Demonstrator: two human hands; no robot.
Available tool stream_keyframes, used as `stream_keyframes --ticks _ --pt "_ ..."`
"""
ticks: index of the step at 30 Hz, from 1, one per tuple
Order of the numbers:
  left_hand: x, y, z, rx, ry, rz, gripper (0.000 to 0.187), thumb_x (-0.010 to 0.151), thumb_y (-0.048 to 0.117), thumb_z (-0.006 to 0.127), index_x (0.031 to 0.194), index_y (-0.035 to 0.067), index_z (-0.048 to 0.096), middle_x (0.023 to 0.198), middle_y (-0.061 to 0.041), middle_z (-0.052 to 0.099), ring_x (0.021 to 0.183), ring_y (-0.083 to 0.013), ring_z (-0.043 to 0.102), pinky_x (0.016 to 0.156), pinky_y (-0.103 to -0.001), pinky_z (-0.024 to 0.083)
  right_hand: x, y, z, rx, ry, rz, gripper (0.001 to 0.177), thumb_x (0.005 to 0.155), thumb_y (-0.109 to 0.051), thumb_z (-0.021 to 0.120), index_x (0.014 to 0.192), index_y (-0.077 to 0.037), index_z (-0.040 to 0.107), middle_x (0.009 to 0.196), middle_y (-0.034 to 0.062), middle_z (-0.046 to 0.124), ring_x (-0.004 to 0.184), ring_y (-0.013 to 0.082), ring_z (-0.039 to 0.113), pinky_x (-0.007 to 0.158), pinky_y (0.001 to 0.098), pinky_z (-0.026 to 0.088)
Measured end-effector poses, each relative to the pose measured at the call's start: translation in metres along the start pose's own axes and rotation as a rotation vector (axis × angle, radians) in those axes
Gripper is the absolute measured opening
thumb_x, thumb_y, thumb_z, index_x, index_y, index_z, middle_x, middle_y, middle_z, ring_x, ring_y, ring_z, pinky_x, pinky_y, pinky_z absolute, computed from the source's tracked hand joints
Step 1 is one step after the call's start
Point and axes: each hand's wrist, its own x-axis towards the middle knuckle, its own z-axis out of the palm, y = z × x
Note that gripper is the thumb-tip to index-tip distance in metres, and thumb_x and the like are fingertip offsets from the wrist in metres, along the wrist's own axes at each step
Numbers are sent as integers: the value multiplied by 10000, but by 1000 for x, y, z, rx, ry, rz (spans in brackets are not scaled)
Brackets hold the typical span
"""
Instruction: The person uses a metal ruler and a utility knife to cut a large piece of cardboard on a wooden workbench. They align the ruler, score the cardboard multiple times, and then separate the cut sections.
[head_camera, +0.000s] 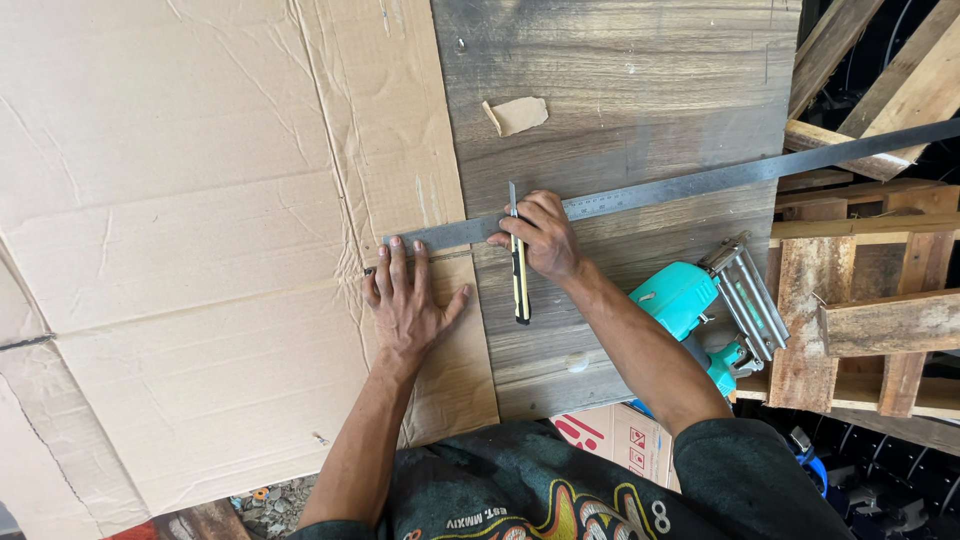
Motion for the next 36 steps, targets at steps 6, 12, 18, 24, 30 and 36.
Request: stream_keyframes --ticks 6,12,18,24,30,36 --pt "1 -1 -2 -2 -18 6 846 840 792 526 1383 152 635 1451 -182 539 1362 -343 473 1034 -488 322 0 1 1 23 1 20 229 908 -332 804 927 -118 724 977 97 712 906 292 657 924 482 512" --pt "0 -2 -1 -8 -21 11 842 846 797 522 1382 157 636 1450 -177 543 1363 -340 473 1028 -483 325 4 -3 -3 26 -9 8 209 897 -319 816 927 -133 726 993 84 716 925 288 657 934 485 503" --pt "1 -1 -5 -51 -55 -4 841 862 780 519 1404 145 617 1481 -190 517 1395 -352 440 1039 -496 313 1 -7 -1 73 2 51 189 901 -280 820 906 -121 718 1006 94 717 910 307 658 878 474 514" --pt "0 -1 -6 -41 -67 -9 850 869 783 491 1423 148 601 1493 -193 510 1402 -356 443 1038 -505 319 1 -6 0 88 -6 61 196 895 -274 826 890 -114 713 990 100 715 907 313 662 859 470 519" --pt "-1 -1 -4 -23 -70 -4 849 859 784 510 1412 147 609 1484 -191 514 1403 -349 442 1050 -505 300 4 -8 -3 108 -16 68 199 895 -269 825 894 -107 710 986 104 708 914 319 662 859 460 514" --pt "-1 -1 -1 -20 -73 -5 864 848 795 515 1416 151 605 1481 -188 513 1398 -348 442 1047 -509 308 4 -6 -3 100 -38 76 206 899 -284 821 904 -108 713 998 105 707 930 322 654 870 467 512"
